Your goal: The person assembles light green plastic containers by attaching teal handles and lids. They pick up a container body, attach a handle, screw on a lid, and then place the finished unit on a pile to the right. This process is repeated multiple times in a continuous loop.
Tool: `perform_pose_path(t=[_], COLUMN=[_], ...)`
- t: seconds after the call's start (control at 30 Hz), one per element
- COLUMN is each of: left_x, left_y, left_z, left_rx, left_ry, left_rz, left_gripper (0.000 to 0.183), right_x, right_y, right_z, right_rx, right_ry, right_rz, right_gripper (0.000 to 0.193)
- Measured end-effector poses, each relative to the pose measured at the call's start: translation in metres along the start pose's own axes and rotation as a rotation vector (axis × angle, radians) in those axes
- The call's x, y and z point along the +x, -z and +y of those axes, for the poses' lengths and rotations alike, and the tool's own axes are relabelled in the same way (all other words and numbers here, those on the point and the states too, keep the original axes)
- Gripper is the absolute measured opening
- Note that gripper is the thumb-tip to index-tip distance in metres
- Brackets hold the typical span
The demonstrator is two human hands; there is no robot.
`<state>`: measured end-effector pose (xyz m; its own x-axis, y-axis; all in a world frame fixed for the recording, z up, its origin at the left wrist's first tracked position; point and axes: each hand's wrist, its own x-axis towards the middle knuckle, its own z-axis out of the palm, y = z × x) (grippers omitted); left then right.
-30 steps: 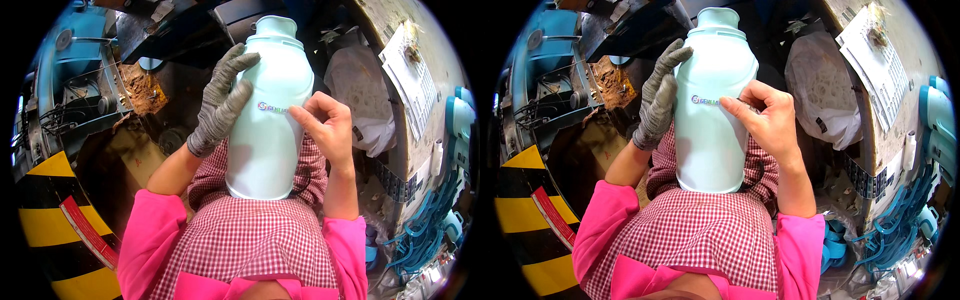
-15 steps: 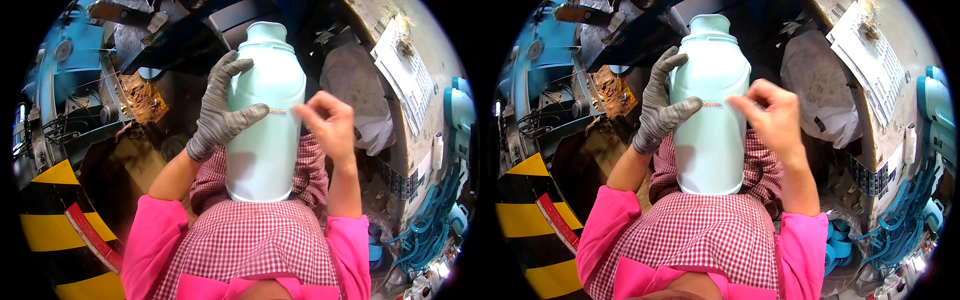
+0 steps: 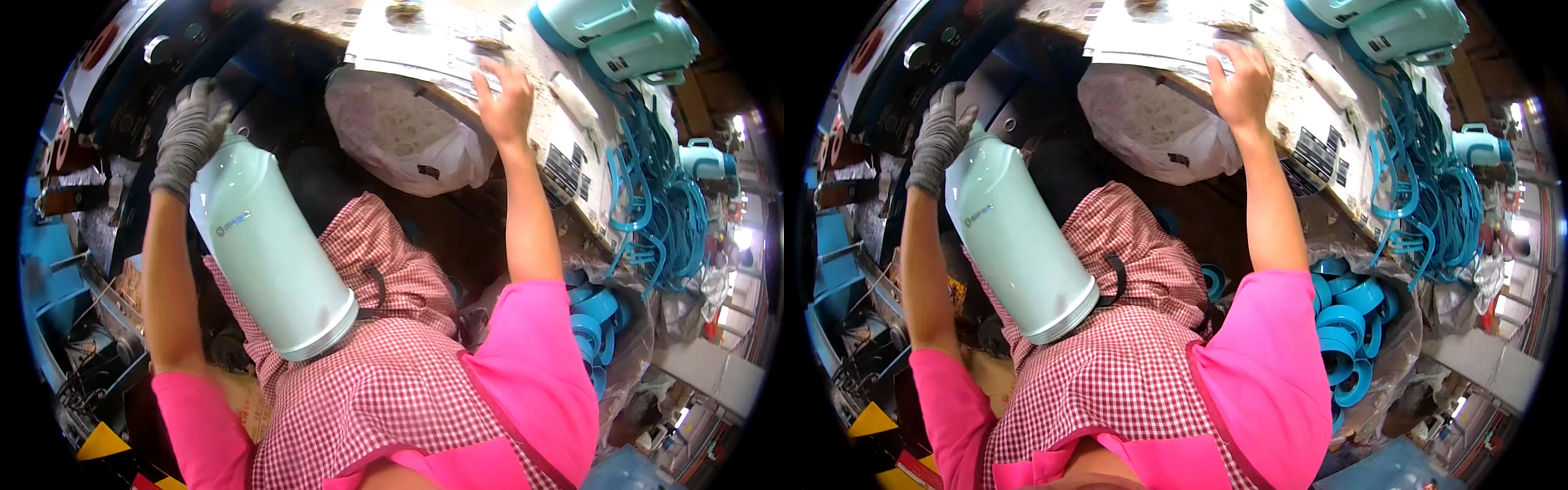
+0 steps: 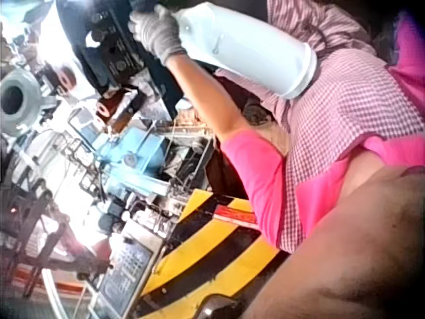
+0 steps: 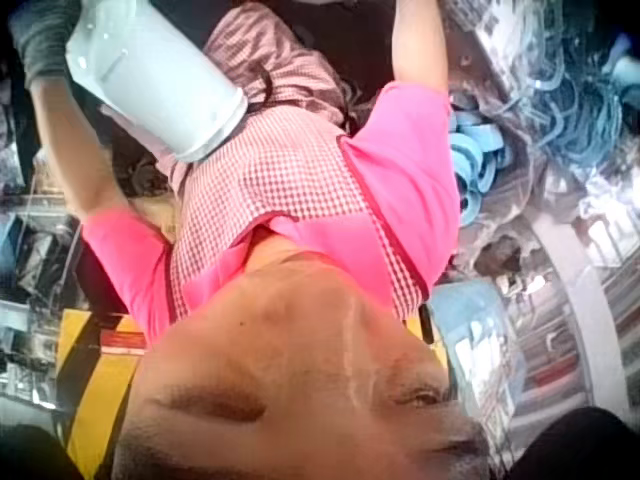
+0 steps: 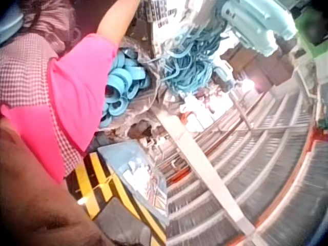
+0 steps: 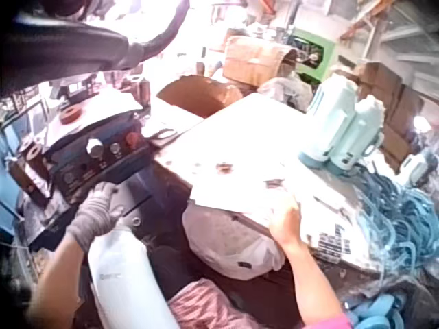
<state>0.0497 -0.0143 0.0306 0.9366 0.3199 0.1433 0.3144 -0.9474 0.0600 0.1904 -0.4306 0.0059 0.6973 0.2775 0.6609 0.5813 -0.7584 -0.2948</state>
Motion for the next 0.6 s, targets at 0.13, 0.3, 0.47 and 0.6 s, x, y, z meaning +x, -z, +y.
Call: perform_pose_path(t=[0.13, 0.3, 0.47, 0.6], left_x=[0.002, -0.045, -0.043, -0.035], left_y=[-0.007, 0.049, 0.048, 0.019], left_z=[-0.014, -0.032, -0.067, -0.059], left_rx=[-0.366, -1.409, -1.564, -1.198], left_ry=[0.199, 0.117, -0.201, -0.044], left_rz=[-0.58, -0.453, -0.622, -0.493], left_gripper=[0.051, 0.041, 0.058, 0.032], right_x=[-0.076, -0.108, -0.113, -0.118], right_y=[0.077, 0.135, 0.13, 0.145], right_z=[0.107, 0.231, 0.274, 0.288], right_rx=[-0.076, -0.164, -0.147, -0.015], right_ry=[-0.269, -0.452, -0.493, -0.469], right_rz=[0.098, -0.059, -0.086, -0.099], right_gripper=[0.015, 0.03, 0.029, 0.024])
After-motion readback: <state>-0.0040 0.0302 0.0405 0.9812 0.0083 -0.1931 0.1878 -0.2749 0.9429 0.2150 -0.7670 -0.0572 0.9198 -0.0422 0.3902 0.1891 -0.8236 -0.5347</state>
